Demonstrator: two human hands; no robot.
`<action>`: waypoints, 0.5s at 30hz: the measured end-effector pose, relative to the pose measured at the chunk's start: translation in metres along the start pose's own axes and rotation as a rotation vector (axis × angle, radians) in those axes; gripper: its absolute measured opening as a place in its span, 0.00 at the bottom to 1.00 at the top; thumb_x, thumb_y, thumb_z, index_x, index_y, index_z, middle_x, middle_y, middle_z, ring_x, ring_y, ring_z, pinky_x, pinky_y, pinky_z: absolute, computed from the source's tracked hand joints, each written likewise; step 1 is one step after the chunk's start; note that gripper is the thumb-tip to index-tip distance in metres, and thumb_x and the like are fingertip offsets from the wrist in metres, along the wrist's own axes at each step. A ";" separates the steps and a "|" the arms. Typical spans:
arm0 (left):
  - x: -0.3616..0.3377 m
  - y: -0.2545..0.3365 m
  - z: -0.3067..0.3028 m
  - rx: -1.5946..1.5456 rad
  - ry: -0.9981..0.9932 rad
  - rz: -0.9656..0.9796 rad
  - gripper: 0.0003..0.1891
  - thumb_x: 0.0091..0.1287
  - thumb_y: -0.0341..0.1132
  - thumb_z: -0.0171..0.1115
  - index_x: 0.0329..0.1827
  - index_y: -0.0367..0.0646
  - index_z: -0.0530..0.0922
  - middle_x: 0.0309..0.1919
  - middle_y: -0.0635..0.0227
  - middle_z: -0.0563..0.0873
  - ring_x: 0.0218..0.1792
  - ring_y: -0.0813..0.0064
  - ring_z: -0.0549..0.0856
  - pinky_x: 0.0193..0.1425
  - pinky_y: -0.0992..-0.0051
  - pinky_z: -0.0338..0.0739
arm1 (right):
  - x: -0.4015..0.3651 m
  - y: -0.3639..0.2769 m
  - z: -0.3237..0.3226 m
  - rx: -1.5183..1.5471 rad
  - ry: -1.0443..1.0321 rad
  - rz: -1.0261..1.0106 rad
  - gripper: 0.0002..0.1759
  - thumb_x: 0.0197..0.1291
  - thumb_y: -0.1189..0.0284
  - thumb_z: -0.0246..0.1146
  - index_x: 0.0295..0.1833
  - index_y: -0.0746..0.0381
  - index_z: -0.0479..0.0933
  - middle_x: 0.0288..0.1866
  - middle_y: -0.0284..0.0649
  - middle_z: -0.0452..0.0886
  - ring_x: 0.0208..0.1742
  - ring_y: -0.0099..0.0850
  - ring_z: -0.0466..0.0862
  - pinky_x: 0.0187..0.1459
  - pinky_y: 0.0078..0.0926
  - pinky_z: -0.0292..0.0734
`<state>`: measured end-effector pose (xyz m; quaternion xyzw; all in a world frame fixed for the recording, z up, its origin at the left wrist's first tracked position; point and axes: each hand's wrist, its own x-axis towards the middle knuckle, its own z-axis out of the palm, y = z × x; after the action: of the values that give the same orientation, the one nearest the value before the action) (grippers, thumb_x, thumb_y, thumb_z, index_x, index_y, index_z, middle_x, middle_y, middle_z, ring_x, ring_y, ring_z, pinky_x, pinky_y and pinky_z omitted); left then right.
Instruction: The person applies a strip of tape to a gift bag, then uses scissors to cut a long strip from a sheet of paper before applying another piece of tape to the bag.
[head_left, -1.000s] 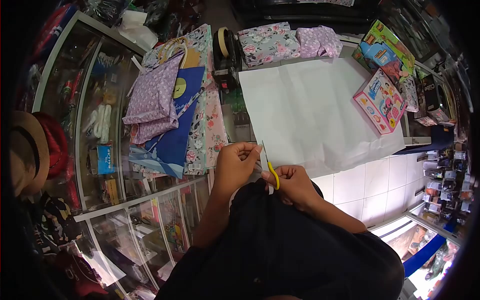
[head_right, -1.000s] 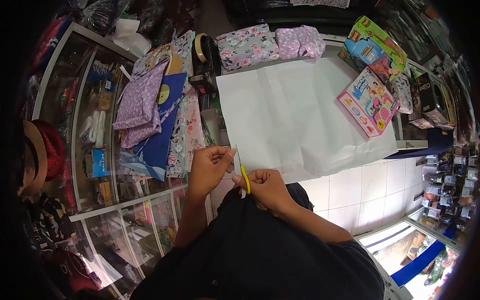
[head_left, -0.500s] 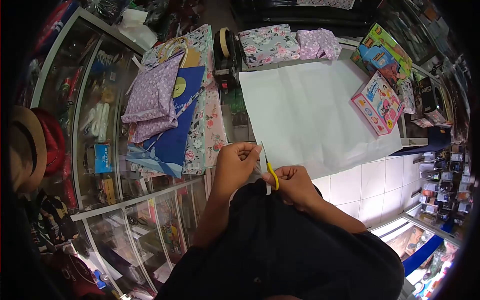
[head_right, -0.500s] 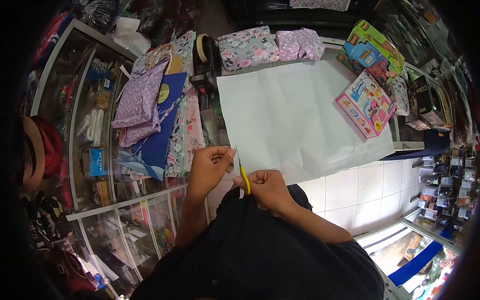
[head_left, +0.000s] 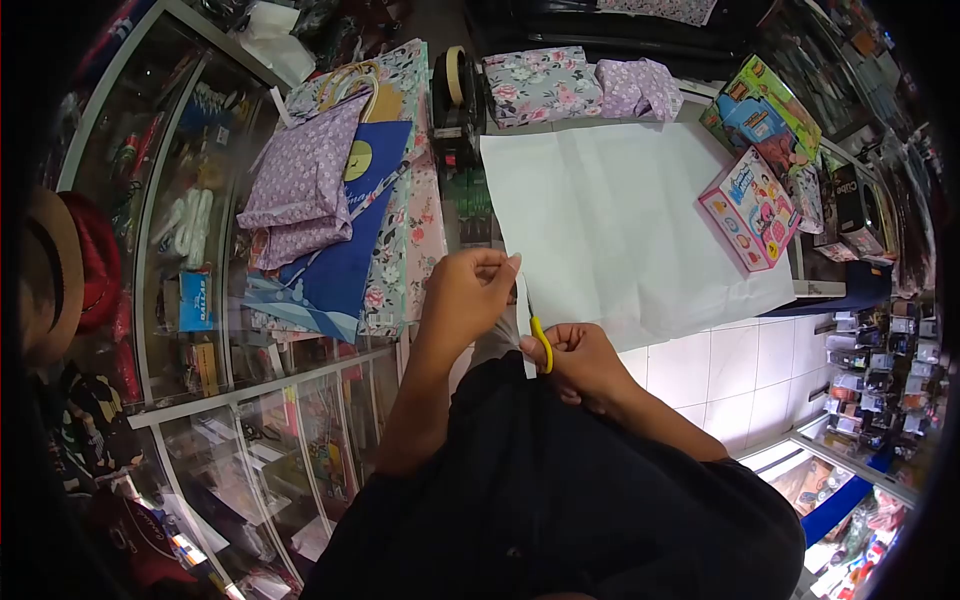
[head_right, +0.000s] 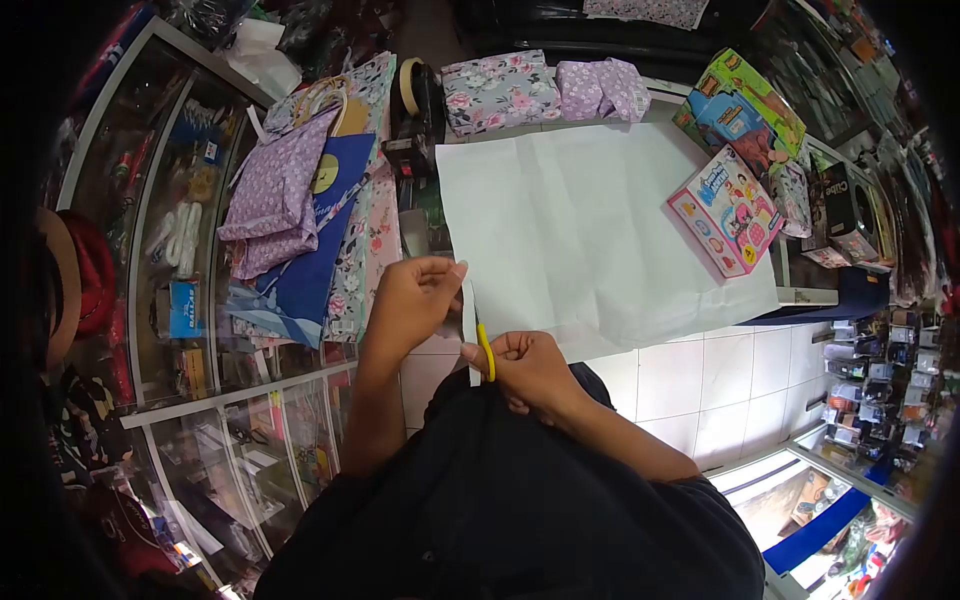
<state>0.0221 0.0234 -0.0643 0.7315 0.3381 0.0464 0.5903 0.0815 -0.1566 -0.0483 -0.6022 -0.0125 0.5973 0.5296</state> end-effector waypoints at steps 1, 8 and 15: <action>0.003 0.000 0.000 -0.007 0.019 0.011 0.16 0.69 0.34 0.66 0.47 0.25 0.81 0.32 0.61 0.88 0.29 0.78 0.87 0.34 0.81 0.80 | 0.001 0.000 0.000 0.015 -0.006 -0.013 0.25 0.58 0.54 0.75 0.28 0.63 0.76 0.13 0.28 0.69 0.08 0.17 0.62 0.12 0.18 0.55; 0.009 0.002 -0.003 -0.030 -0.023 -0.031 0.15 0.67 0.33 0.67 0.49 0.29 0.81 0.32 0.60 0.90 0.28 0.77 0.89 0.35 0.78 0.82 | 0.003 -0.001 -0.003 -0.004 0.010 0.025 0.26 0.58 0.52 0.74 0.25 0.61 0.74 0.12 0.28 0.67 0.08 0.17 0.62 0.12 0.18 0.55; 0.009 -0.008 -0.002 -0.089 -0.079 0.005 0.17 0.67 0.32 0.68 0.52 0.26 0.79 0.31 0.62 0.89 0.29 0.78 0.88 0.34 0.81 0.80 | -0.001 -0.010 -0.002 -0.032 0.005 0.037 0.28 0.58 0.51 0.74 0.23 0.61 0.72 0.11 0.28 0.65 0.08 0.18 0.62 0.12 0.19 0.55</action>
<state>0.0246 0.0303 -0.0739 0.7065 0.3105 0.0340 0.6350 0.0881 -0.1543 -0.0415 -0.6123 -0.0096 0.6050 0.5089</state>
